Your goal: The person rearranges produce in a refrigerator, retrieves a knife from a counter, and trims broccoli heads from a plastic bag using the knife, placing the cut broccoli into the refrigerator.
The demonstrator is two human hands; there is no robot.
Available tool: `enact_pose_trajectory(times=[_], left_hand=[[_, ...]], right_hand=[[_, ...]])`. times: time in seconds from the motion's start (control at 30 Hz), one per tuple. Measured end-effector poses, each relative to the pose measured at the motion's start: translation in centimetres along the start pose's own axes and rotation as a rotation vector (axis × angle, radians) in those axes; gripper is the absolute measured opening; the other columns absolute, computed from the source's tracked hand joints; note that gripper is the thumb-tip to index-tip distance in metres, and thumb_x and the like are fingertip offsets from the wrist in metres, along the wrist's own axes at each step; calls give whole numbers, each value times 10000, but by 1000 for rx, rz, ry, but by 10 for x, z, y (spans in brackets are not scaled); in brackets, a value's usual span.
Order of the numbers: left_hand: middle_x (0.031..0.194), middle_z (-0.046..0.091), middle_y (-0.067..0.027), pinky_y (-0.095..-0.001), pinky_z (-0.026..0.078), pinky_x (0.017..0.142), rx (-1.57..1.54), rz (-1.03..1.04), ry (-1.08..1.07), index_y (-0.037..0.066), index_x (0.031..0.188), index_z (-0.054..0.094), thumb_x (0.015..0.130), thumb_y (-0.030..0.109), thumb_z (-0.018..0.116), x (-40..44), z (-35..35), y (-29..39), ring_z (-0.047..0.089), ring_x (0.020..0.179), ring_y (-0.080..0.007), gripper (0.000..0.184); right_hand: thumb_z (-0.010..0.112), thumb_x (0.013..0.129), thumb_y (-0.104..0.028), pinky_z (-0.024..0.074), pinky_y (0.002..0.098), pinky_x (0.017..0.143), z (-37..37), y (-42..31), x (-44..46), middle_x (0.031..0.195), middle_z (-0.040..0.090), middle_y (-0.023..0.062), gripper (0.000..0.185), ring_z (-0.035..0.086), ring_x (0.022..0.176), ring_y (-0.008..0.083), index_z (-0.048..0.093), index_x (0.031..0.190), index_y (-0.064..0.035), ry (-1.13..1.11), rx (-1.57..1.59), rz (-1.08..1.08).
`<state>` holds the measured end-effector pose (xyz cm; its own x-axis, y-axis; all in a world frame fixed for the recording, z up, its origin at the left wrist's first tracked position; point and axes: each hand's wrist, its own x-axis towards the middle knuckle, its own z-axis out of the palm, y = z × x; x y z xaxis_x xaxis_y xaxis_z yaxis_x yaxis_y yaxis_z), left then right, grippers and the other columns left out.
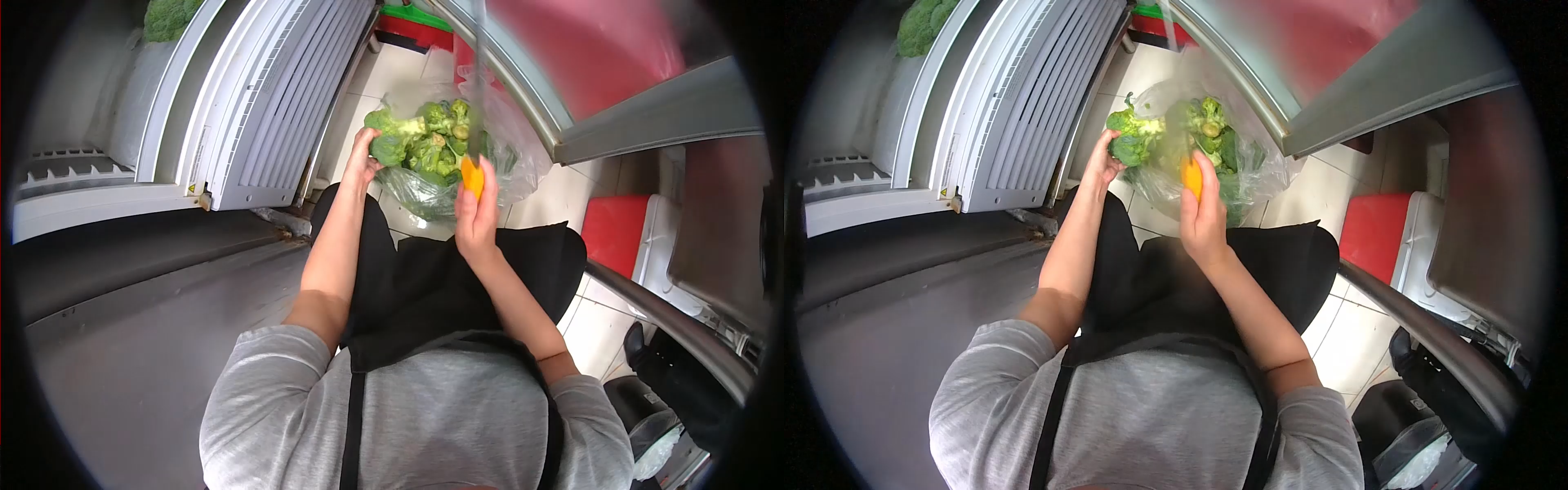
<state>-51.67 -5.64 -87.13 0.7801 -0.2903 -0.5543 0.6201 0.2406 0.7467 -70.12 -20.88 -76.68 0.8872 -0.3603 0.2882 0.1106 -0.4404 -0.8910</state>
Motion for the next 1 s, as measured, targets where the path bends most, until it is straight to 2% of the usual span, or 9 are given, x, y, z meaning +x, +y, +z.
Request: enact_pose_trajectory(times=[0.2,0.3,0.53,0.6,0.7,0.77,0.9,0.97,1.0], left_hand=[[1110,463,-119,-459,458,745,-27,81,-84,123,1203,374,704,239,548,2,3,20,483,1031,-231,541],[1176,437,-143,-448,418,833,130,234,100,121,1286,305,657,208,596,-31,38,63,445,1094,-238,699],[1179,386,-221,-415,363,910,716,1541,548,67,1246,354,539,245,673,-144,41,286,412,1096,-309,795],[1161,388,-265,-419,388,845,944,1497,941,79,1216,390,529,346,725,-159,7,346,455,1027,-332,810],[1122,455,-261,-403,382,883,1028,1021,1219,73,1275,333,524,465,721,-140,-48,401,465,1042,-350,932],[1187,430,-253,-382,368,910,1262,925,975,49,1293,300,514,531,705,-85,-125,428,442,1097,-324,1002],[1206,422,-239,-382,361,910,1296,886,932,6,1291,275,504,557,711,-105,-112,410,447,1094,-313,1055],[1119,476,-251,-396,378,883,1347,1123,1607,-33,1235,347,501,566,720,-129,-34,352,484,1028,-334,1018],[1076,497,-251,-401,386,869,1387,1360,1318,-45,1191,392,528,563,707,-120,-13,327,499,990,-341,953]], right_hand=[[362,910,-326,290,218,318,-5,52,-50,540,364,-12,395,334,361,70,326,1278,-188,-387,176,937],[357,913,-318,290,209,319,-15,51,-23,552,373,-14,397,329,360,68,309,1288,-197,-327,372,851],[367,905,-300,426,317,575,-32,109,-10,802,534,134,430,531,674,242,322,1275,-86,-221,-130,406],[370,894,-319,404,399,815,-43,102,-10,1100,502,254,454,485,1006,401,337,1260,-52,-240,-190,393],[373,888,-340,399,408,817,-53,109,-6,1048,529,253,451,495,980,406,354,1242,-62,-309,-244,477],[374,886,-344,398,410,819,-55,115,-10,1034,534,257,449,495,977,409,360,1235,-63,-316,-252,539],[389,881,-349,407,398,807,-54,116,-7,1008,541,269,444,513,966,397,376,1227,-71,-304,-263,639],[383,881,-347,408,421,795,-56,119,-9,979,548,276,441,515,942,413,363,1235,-84,-303,-249,683],[385,880,-349,411,424,789,-57,123,-13,974,549,276,442,519,934,414,364,1233,-84,-287,-285,644]])
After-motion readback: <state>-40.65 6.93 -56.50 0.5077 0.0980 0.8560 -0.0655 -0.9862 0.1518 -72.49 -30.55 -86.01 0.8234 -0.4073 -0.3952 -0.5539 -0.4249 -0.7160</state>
